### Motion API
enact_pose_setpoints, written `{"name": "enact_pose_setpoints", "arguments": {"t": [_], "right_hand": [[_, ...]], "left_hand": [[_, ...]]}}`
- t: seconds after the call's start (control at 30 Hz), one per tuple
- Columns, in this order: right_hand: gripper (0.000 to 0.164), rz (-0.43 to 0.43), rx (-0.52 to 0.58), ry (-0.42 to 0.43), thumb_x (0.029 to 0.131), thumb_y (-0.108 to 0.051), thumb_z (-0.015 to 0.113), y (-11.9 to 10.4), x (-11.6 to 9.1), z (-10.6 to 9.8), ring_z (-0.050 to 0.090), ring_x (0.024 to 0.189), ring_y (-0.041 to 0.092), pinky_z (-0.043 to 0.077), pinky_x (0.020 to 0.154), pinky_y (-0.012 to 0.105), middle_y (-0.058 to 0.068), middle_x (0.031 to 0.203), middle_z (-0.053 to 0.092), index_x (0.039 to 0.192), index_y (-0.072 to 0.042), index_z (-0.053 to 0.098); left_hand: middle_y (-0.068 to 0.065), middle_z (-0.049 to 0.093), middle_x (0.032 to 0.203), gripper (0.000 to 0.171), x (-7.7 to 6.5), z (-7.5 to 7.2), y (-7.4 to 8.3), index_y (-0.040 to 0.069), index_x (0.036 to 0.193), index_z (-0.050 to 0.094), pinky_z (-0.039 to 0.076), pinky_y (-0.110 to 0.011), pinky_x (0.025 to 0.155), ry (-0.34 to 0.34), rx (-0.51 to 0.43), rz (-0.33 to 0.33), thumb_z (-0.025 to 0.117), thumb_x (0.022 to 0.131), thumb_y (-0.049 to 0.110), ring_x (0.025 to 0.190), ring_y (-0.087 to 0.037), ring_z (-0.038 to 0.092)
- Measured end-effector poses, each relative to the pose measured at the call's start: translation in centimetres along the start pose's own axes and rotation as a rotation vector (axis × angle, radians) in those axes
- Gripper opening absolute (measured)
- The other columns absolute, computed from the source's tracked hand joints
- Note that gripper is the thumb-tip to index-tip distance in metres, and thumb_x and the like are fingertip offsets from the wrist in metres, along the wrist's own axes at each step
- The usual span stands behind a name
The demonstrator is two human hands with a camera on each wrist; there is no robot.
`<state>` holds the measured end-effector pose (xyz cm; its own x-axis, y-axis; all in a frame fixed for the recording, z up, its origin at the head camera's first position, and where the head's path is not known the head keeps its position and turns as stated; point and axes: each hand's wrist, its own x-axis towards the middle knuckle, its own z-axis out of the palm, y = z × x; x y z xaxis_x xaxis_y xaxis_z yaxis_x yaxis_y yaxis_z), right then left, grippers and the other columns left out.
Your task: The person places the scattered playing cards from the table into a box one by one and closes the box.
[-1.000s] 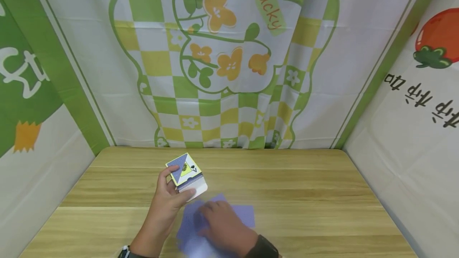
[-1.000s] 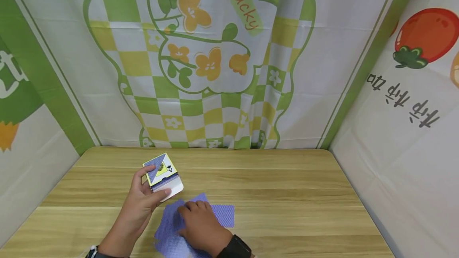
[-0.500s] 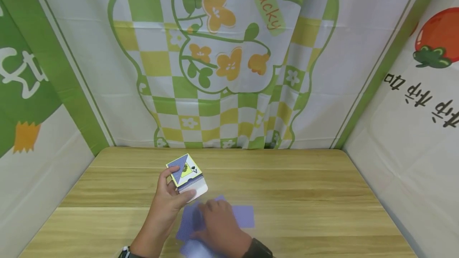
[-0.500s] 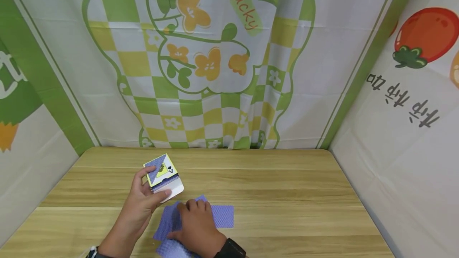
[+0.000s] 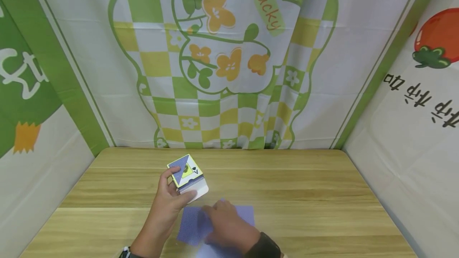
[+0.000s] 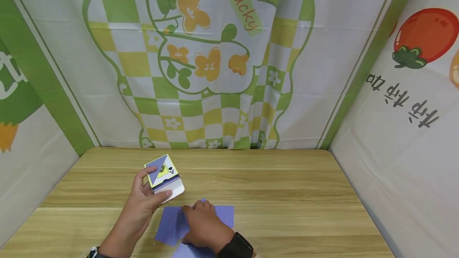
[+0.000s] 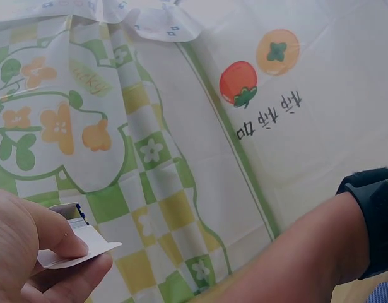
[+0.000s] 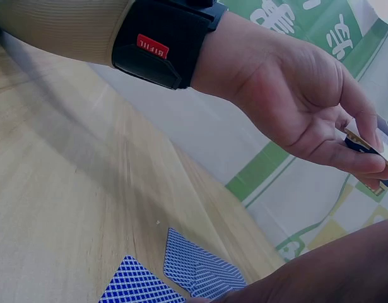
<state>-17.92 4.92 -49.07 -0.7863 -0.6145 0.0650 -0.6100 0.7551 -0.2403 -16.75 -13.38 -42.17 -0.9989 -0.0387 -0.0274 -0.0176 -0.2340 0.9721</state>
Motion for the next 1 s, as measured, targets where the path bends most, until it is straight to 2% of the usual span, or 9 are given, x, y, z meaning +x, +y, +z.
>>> {"name": "enact_pose_setpoints", "arguments": {"t": [0.37, 0.5, 0.63, 0.73, 0.87, 1.0], "right_hand": [[0.085, 0.063, 0.046, -0.122, 0.063, -0.037, 0.092, -0.3, 0.3, -0.8, 0.049, 0.093, 0.012, 0.042, 0.091, 0.035, -0.005, 0.098, 0.058, 0.140, -0.023, 0.058], [0.079, 0.057, 0.050, -0.137, 0.061, -0.036, 0.092, -0.5, 0.2, -1.1, 0.047, 0.090, 0.010, 0.041, 0.087, 0.033, -0.007, 0.095, 0.056, 0.133, -0.023, 0.063], [0.068, 0.037, 0.063, -0.095, 0.058, -0.034, 0.093, -0.7, 0.1, -1.3, 0.044, 0.085, 0.008, 0.039, 0.078, 0.027, -0.010, 0.093, 0.052, 0.121, -0.024, 0.069], [0.061, 0.014, 0.095, -0.085, 0.062, -0.031, 0.093, -0.9, -0.1, -1.5, 0.047, 0.084, 0.005, 0.042, 0.073, 0.023, -0.010, 0.096, 0.052, 0.118, -0.023, 0.070], [0.049, -0.034, 0.148, -0.131, 0.074, -0.028, 0.088, -1.0, -0.3, -1.6, 0.055, 0.085, 0.000, 0.049, 0.071, 0.019, -0.014, 0.100, 0.060, 0.118, -0.022, 0.068], [0.031, -0.107, 0.196, -0.196, 0.081, -0.025, 0.082, -1.0, -0.4, -1.6, 0.052, 0.074, -0.004, 0.046, 0.064, 0.017, -0.018, 0.085, 0.058, 0.108, -0.023, 0.067]], "left_hand": [[-0.019, 0.046, 0.135, 0.082, 0.0, 0.0, 0.0, 0.024, 0.141, 0.026, 0.057, -0.029, 0.086, -0.001, -0.006, -0.008, 0.064, 0.081, -0.016, 0.104, -0.020, 0.067], [-0.019, 0.046, 0.135, 0.082, 0.0, 0.0, 0.0, 0.024, 0.141, 0.026, 0.057, -0.029, 0.086, -0.002, -0.005, -0.009, 0.064, 0.081, -0.016, 0.104, -0.020, 0.067], [-0.021, 0.046, 0.135, 0.081, 0.0, 0.0, 0.0, 0.024, 0.142, 0.026, 0.058, -0.029, 0.085, 0.001, -0.003, -0.007, 0.064, 0.082, -0.015, 0.104, -0.020, 0.067], [-0.021, 0.046, 0.135, 0.081, 0.0, 0.0, 0.0, 0.024, 0.142, 0.026, 0.058, -0.029, 0.084, 0.002, 0.001, -0.004, 0.064, 0.082, -0.015, 0.104, -0.019, 0.067], [-0.020, 0.046, 0.135, 0.080, 0.0, 0.0, 0.0, 0.024, 0.141, 0.026, 0.057, -0.028, 0.083, 0.002, -0.003, -0.005, 0.064, 0.082, -0.015, 0.104, -0.019, 0.067], [-0.020, 0.045, 0.135, 0.080, 0.0, -0.1, 0.0, 0.024, 0.142, 0.026, 0.057, -0.028, 0.082, 0.000, -0.004, -0.006, 0.064, 0.083, -0.015, 0.104, -0.019, 0.067]]}}
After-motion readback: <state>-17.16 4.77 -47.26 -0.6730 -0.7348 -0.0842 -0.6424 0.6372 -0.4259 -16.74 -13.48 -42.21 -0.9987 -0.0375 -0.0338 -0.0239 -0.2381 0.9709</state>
